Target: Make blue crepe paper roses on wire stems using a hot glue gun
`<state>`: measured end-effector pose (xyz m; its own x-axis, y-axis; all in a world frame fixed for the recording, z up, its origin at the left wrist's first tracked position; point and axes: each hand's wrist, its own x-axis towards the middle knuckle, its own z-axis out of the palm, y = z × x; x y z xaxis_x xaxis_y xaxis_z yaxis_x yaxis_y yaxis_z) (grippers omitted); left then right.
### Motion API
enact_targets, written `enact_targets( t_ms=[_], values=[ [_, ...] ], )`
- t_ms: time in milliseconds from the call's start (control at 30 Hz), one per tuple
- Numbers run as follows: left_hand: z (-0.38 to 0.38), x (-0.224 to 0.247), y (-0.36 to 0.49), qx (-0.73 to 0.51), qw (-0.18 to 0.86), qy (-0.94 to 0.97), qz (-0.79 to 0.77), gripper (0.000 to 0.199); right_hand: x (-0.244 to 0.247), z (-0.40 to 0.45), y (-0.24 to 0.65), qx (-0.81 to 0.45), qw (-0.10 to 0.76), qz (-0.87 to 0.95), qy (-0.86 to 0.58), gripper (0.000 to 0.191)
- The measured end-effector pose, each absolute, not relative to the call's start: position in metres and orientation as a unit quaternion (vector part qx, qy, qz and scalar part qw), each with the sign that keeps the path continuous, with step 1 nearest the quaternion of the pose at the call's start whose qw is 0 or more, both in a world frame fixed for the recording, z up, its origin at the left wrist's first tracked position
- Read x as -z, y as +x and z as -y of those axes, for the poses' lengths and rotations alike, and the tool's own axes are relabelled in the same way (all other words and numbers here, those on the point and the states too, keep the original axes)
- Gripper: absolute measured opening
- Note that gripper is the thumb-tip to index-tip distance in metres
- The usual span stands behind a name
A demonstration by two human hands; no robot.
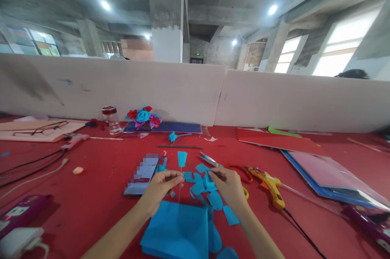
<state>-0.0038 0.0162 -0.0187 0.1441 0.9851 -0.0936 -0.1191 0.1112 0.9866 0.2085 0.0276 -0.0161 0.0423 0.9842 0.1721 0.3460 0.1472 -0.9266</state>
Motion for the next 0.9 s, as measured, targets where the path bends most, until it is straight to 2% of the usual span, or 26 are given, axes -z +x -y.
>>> enact_targets(
  t_ms=[100,367,733,800,833,900],
  values=[
    [-0.017,0.021,-0.003,-0.471,0.591,0.469,-0.457,0.021,0.011,-0.035,0.187,-0.423,0.500,0.536,-0.532,0.032],
    [-0.015,0.021,0.001,-0.467,0.596,0.468,-0.455,0.019,0.031,-0.035,0.163,-0.471,0.521,0.520,-0.486,0.040],
    [-0.020,0.015,-0.010,-0.504,0.589,0.446,-0.448,0.021,0.031,-0.037,0.175,-0.430,0.524,0.526,-0.513,0.036],
    [-0.023,0.003,-0.021,-0.550,0.588,0.404,-0.435,0.022,0.025,-0.037,0.186,-0.397,0.501,0.560,-0.527,0.034],
    [-0.024,-0.004,-0.027,-0.582,0.581,0.379,-0.424,0.023,0.021,-0.035,0.195,-0.358,0.454,0.609,-0.543,0.033],
    [-0.026,-0.015,-0.038,-0.633,0.560,0.344,-0.408,0.023,0.014,-0.031,0.215,-0.220,0.294,0.721,-0.588,0.033]
  ],
)
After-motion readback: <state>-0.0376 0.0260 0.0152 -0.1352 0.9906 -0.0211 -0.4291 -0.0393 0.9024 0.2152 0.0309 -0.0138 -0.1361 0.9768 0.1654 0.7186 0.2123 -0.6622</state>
